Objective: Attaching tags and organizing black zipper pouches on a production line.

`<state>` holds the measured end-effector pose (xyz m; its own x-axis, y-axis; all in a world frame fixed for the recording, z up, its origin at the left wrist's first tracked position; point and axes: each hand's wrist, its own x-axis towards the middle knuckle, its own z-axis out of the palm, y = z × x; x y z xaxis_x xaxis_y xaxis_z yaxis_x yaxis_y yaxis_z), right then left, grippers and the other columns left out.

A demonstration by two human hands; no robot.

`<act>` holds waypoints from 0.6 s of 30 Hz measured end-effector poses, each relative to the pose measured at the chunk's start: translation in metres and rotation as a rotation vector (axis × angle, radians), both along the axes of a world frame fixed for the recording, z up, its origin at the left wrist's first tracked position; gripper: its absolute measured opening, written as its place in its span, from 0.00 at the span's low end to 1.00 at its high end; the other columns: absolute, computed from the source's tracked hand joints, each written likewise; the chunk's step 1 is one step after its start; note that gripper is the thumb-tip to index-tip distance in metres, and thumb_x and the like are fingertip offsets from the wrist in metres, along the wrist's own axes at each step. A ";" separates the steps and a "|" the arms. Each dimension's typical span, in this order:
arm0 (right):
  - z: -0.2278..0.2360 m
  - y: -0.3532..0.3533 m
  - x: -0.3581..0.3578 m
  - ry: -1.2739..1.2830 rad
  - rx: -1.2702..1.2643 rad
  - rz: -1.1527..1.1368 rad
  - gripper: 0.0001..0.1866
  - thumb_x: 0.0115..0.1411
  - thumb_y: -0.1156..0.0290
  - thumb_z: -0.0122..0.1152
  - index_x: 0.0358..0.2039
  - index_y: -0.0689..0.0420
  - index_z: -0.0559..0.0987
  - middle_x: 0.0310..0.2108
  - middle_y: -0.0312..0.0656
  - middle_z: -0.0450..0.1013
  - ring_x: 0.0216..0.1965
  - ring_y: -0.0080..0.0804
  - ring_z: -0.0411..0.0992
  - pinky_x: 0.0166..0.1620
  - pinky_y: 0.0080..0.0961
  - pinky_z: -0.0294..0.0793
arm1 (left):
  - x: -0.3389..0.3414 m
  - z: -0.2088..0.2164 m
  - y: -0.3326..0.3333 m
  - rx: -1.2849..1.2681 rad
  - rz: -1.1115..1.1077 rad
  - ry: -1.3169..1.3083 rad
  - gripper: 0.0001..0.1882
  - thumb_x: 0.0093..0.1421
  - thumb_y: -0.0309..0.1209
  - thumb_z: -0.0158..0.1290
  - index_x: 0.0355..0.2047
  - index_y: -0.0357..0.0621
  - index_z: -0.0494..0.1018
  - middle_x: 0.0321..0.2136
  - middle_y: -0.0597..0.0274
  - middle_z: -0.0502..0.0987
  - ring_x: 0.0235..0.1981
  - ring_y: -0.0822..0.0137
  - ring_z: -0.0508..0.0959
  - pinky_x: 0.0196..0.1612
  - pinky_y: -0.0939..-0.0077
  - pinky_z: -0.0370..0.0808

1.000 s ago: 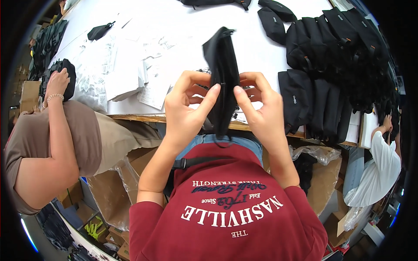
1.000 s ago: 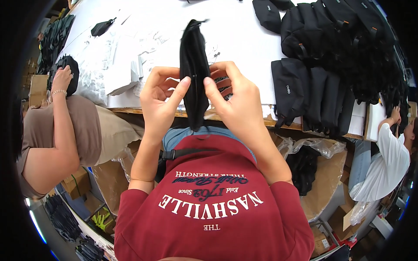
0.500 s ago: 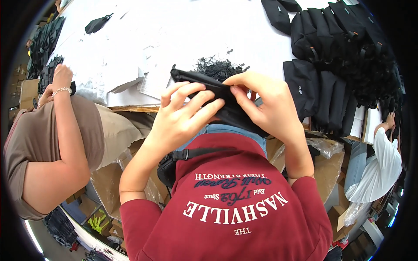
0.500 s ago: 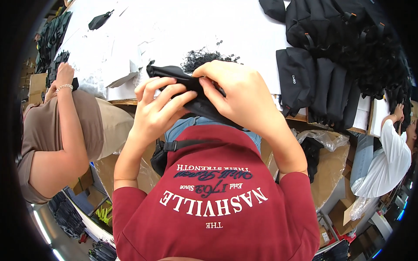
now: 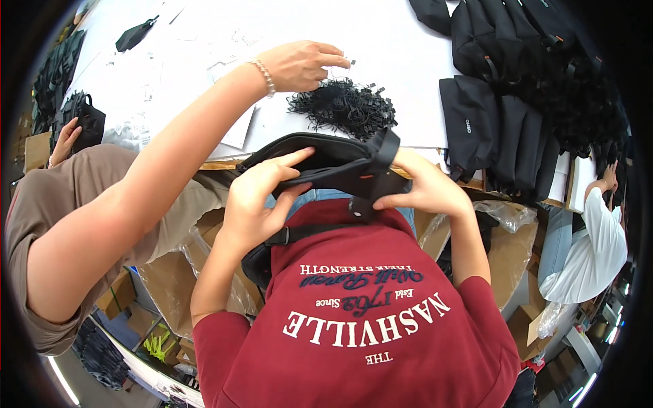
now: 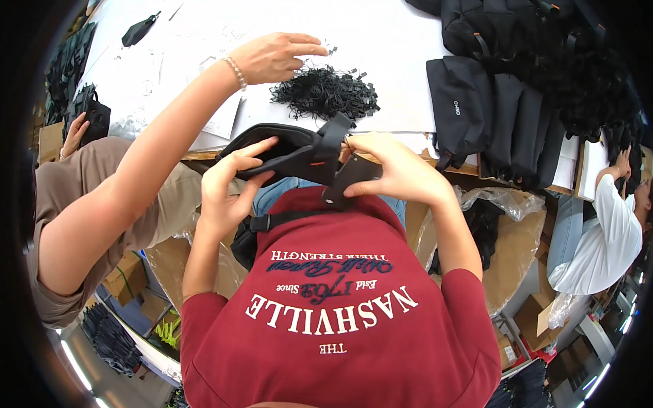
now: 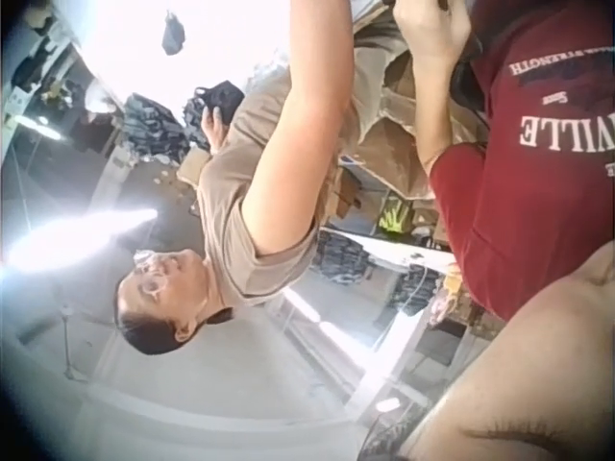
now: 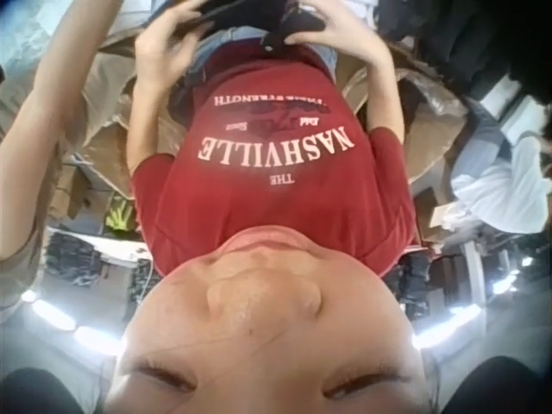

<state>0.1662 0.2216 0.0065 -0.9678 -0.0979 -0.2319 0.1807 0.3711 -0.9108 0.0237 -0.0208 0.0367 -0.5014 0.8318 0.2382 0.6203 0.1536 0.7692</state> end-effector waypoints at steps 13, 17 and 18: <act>-0.016 0.042 0.025 0.170 -0.943 -1.007 0.05 0.56 0.73 0.63 0.29 0.57 0.75 0.23 0.37 0.74 0.19 0.22 0.70 0.26 0.17 0.70 | -0.002 0.011 -0.033 -0.415 -0.141 -0.725 0.12 0.53 0.28 0.60 0.29 0.35 0.69 0.20 0.57 0.73 0.24 0.69 0.76 0.31 0.77 0.70; -0.028 0.007 -0.021 0.001 -1.608 -1.038 0.14 0.60 0.58 0.59 0.30 0.57 0.75 0.26 0.36 0.65 0.29 0.26 0.61 0.33 0.21 0.63 | 0.000 0.009 -0.020 -0.408 -0.278 -0.712 0.13 0.53 0.29 0.60 0.28 0.36 0.67 0.20 0.57 0.73 0.23 0.66 0.76 0.30 0.76 0.70; -0.025 -0.009 -0.033 -0.133 -1.656 -1.099 0.16 0.59 0.55 0.60 0.35 0.55 0.73 0.22 0.36 0.65 0.26 0.28 0.63 0.29 0.25 0.66 | 0.000 0.008 -0.019 -0.422 -0.311 -0.696 0.13 0.53 0.30 0.60 0.28 0.36 0.67 0.20 0.56 0.73 0.23 0.64 0.77 0.30 0.76 0.70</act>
